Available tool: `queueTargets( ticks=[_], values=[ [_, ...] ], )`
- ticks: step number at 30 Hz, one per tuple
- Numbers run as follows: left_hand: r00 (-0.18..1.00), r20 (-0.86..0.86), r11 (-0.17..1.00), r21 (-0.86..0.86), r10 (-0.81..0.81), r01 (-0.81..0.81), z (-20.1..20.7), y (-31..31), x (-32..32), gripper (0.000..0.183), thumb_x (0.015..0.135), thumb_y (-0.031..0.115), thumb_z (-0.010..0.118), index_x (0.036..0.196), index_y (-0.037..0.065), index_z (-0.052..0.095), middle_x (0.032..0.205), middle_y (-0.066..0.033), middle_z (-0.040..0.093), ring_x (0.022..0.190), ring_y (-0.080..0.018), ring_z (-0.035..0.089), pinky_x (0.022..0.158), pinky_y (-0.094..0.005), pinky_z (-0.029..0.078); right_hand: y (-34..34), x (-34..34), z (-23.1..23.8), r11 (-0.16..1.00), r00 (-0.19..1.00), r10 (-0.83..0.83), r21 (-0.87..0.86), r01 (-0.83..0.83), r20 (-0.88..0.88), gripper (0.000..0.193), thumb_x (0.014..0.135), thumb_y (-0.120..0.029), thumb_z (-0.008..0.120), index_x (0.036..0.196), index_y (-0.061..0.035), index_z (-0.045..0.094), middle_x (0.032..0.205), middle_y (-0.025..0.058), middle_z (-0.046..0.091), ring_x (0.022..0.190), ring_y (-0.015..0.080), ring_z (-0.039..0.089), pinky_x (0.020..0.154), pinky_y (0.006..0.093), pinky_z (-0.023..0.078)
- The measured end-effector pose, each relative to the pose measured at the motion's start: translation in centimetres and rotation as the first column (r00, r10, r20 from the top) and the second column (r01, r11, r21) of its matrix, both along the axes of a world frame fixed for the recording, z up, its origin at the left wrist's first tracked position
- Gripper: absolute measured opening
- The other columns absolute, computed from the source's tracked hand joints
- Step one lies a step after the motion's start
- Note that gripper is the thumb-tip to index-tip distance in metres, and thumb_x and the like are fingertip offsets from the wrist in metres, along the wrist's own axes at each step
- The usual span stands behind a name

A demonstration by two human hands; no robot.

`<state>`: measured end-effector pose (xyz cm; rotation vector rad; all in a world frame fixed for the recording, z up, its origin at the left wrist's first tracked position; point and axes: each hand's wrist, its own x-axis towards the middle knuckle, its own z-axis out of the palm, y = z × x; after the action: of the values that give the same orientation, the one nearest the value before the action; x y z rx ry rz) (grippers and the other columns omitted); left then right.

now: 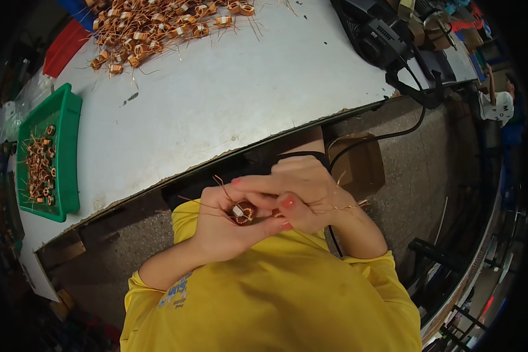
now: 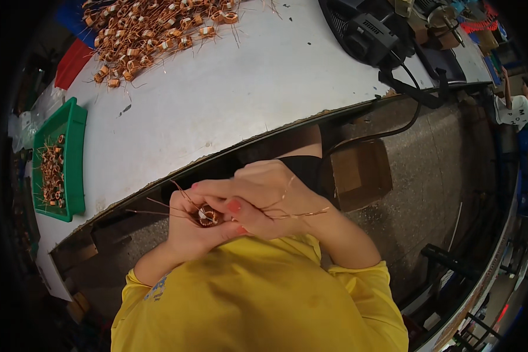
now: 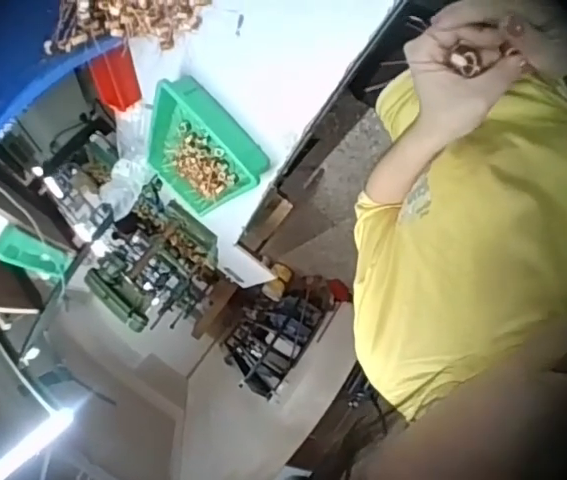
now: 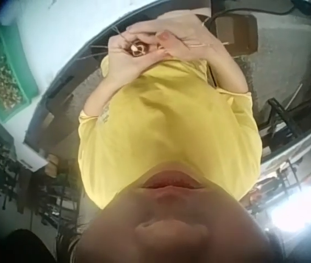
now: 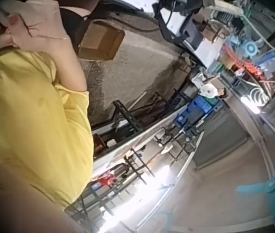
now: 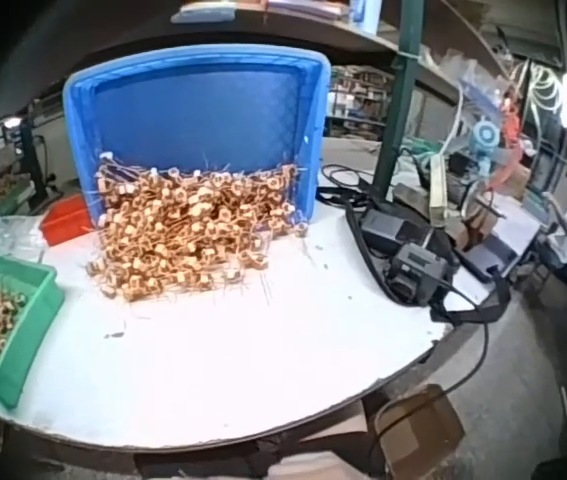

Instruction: Assembling small copper wire components at a workbench.

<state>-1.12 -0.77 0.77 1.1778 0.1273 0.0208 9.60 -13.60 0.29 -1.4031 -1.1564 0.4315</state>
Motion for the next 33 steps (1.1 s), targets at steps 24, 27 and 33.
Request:
queueTargets(
  ticks=[24,27,33],
  values=[
    [0.902,0.076,0.694,-0.612,-0.425,0.379,-1.4,3.6,-0.3,0.041,0.063,-0.009,0.074,0.097,0.000,0.053,0.080,-0.0139,0.059,0.072,-0.0240,0.062,0.058,-0.0271,0.053,-18.1,5.6,4.8,0.768,0.749,-0.567,0.111,0.631,-0.343,0.027,0.096,-0.030,0.037,0.080,-0.0097,0.043,0.048,-0.0077,0.024,0.040,0.0025,0.021,0.042,0.0171,0.021],
    [0.901,0.136,0.573,-0.730,-0.412,0.372,0.6,3.0,0.1,0.042,0.066,-0.007,0.073,0.102,-0.001,0.051,0.082,-0.0116,0.060,0.071,-0.0211,0.061,0.059,-0.0264,0.053,-12.6,4.9,3.5,0.752,0.743,-0.659,-0.078,0.654,-0.121,0.031,0.095,-0.035,0.038,0.082,-0.0085,0.047,0.054,-0.0065,0.034,0.047,0.0019,0.027,0.044,0.0164,0.021],
    [0.749,0.226,0.753,-0.086,-0.623,0.652,1.0,3.3,0.3,0.033,0.075,0.000,0.067,0.103,0.004,0.053,0.076,-0.0066,0.059,0.063,-0.0127,0.054,0.057,-0.0197,0.042,0.9,5.7,7.1,0.897,0.932,-0.329,-0.259,0.358,0.150,0.022,0.089,-0.016,0.043,0.075,-0.0044,0.055,0.060,0.0000,0.047,0.047,0.0082,0.032,0.045,0.0213,0.026]
  ],
)
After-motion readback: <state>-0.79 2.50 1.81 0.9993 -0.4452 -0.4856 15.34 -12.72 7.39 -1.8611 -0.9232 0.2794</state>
